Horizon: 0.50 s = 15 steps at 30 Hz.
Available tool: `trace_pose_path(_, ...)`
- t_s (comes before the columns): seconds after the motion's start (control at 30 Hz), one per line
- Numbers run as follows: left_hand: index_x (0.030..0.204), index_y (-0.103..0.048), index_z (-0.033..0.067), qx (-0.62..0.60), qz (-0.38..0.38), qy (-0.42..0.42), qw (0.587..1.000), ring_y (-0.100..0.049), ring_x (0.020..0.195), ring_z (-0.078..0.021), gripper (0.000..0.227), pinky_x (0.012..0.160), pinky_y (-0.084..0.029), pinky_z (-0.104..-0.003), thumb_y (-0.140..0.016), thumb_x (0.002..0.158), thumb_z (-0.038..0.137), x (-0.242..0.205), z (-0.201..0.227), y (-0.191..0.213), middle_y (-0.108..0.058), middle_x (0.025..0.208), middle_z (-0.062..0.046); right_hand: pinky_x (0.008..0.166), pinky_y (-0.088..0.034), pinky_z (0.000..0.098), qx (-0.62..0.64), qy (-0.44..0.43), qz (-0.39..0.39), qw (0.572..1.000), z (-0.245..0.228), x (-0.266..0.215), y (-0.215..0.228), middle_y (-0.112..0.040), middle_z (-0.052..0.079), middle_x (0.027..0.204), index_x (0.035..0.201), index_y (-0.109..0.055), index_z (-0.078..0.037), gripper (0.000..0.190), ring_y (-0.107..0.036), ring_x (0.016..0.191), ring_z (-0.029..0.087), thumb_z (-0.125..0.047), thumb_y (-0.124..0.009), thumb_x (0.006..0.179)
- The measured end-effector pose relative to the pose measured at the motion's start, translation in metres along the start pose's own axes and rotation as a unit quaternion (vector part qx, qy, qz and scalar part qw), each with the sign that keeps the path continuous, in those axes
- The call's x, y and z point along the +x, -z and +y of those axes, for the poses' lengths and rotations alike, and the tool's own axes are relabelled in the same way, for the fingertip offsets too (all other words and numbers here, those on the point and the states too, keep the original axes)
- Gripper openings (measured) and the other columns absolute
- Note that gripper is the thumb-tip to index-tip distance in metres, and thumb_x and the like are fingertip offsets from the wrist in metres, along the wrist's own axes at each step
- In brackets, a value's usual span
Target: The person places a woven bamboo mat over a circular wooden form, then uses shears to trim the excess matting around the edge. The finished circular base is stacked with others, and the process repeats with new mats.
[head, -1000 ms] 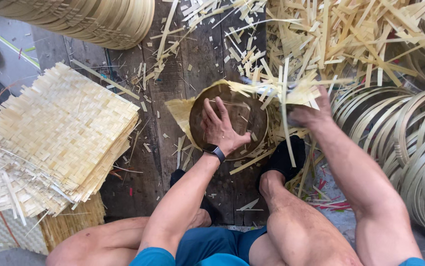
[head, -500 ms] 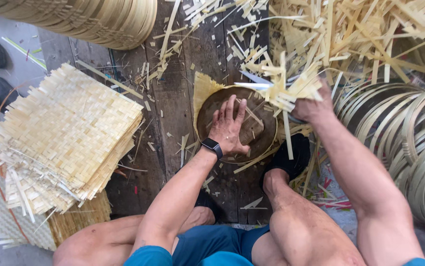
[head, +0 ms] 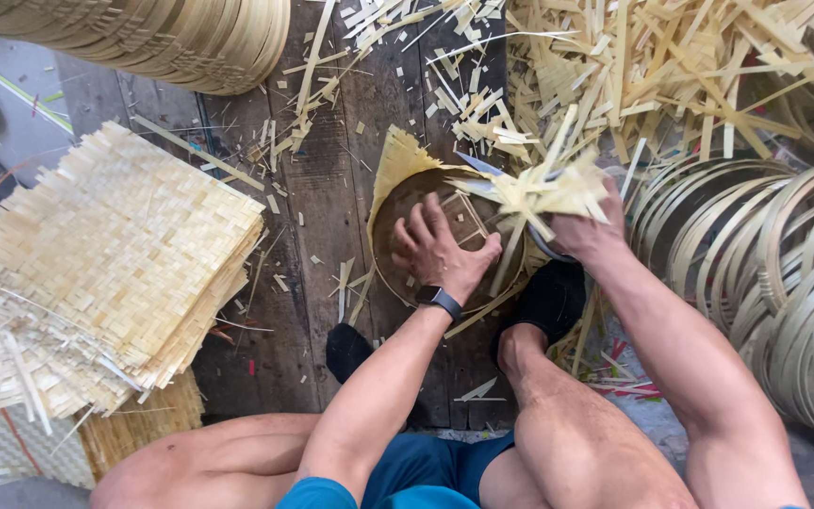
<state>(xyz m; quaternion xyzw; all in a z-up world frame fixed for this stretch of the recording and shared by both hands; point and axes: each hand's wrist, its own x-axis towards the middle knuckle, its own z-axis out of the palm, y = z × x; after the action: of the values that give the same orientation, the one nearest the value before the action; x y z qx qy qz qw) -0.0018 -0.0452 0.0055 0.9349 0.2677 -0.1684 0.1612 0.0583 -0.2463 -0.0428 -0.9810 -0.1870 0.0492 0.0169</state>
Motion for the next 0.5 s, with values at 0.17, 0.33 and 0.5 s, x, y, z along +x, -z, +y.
trace_pose_path(0.17, 0.151, -0.035, 0.0235, 0.020, 0.017, -0.165, 0.986, -0.028, 0.142, -0.0430, 0.114, 0.105, -0.027, -0.076, -0.082, 0.056, 0.065, 0.010, -0.013, 0.016, -0.039, 0.148, -0.012, 0.064, -0.060, 0.0310, 0.000, -0.024, -0.127, 0.992, 0.032, -0.008, -0.020, -0.073, 0.004, 0.094, 0.109, -0.075, -0.023, 0.032, -0.069, 0.080, 0.017, -0.045, -0.070, 0.086)
trace_pose_path(0.33, 0.150, -0.035, 0.0270, 0.048, -0.045, -0.187, 0.980, -0.025, 0.140, -0.0438, 0.114, 0.101, -0.024, -0.081, -0.084, 0.054, 0.065, 0.018, -0.018, 0.017, -0.038, 0.143, -0.010, 0.094, -0.052, 0.0355, -0.210, 0.047, -0.227, 0.950, 0.018, 0.007, -0.061, -0.072, -0.003, 0.104, 0.105, -0.071, -0.033, 0.028, -0.064, 0.100, 0.015, -0.052, -0.070, 0.084)
trace_pose_path(0.5, 0.149, -0.036, 0.0301, 0.070, -0.059, -0.252, 0.963, -0.025, 0.141, -0.0419, 0.113, 0.102, -0.024, -0.081, -0.085, 0.053, 0.065, 0.025, -0.024, 0.024, -0.040, 0.144, -0.008, 0.094, -0.053, 0.0344, -0.047, 0.013, -0.126, 0.991, 0.021, 0.014, -0.061, -0.072, -0.003, 0.107, 0.108, -0.069, -0.033, 0.028, -0.064, 0.098, 0.014, -0.054, -0.065, 0.091)
